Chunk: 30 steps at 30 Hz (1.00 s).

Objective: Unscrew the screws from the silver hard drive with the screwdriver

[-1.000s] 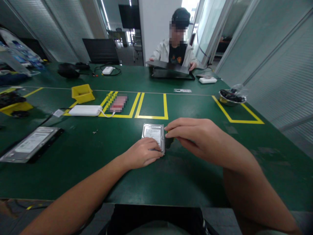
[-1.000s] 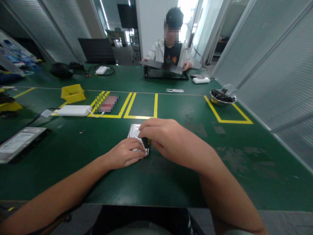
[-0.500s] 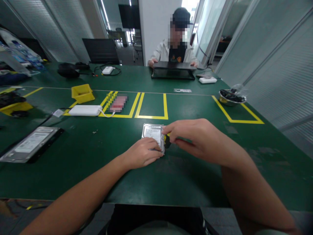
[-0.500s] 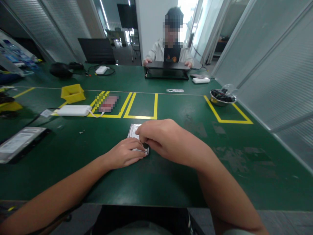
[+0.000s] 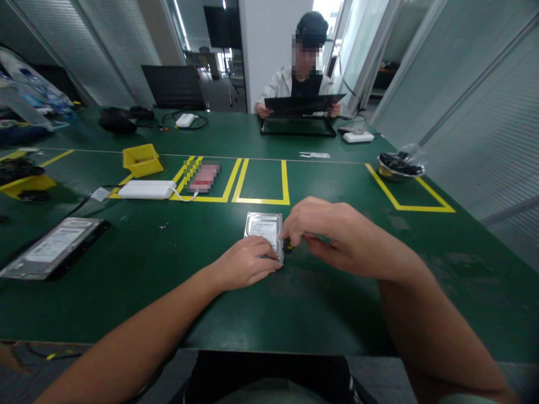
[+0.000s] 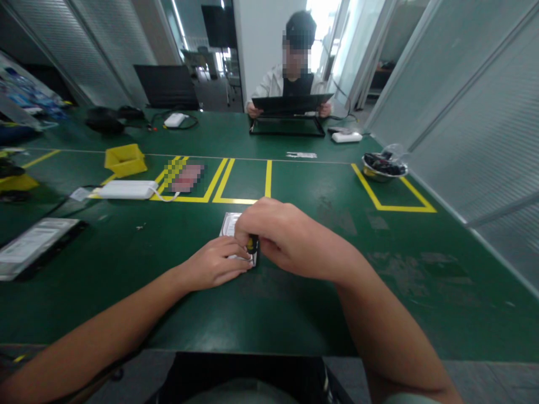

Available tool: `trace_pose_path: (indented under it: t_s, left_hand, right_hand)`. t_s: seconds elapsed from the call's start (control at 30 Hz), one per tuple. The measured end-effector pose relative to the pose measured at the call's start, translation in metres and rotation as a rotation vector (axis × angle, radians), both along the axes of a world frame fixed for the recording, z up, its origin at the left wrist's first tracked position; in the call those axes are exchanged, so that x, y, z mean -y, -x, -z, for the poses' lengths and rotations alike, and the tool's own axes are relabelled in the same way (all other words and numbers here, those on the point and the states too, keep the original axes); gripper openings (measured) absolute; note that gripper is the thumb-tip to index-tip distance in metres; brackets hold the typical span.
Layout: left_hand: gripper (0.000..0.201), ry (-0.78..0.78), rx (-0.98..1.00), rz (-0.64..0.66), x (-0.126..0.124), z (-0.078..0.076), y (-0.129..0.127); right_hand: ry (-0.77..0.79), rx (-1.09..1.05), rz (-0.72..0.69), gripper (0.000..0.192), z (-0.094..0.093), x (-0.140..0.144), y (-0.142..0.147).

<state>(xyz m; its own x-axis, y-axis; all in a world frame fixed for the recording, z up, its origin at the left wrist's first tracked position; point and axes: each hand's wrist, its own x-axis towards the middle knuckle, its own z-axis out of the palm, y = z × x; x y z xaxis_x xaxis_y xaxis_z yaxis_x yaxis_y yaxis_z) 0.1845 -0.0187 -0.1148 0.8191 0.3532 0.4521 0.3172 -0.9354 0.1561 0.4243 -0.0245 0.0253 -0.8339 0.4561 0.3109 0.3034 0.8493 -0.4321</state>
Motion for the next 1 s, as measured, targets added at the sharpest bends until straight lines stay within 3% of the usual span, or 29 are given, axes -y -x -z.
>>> trace_pose_path:
  t_s: [0.4, 0.83, 1.0]
  left_hand:
    - [0.018, 0.016, 0.002, 0.002, 0.0001, -0.0001, 0.0006]
    - [0.02, 0.038, -0.024, -0.001, -0.0004, 0.0003, 0.002]
    - [0.019, 0.036, -0.032, 0.004, -0.0008, 0.0012, 0.0017]
  right_hand:
    - [-0.052, 0.044, 0.02, 0.012, -0.0036, 0.0027, -0.0004]
    - [-0.067, 0.128, 0.097, 0.037, -0.0084, 0.0059, -0.0066]
    - [-0.096, 0.144, 0.144, 0.028, -0.0073, 0.0068, -0.0056]
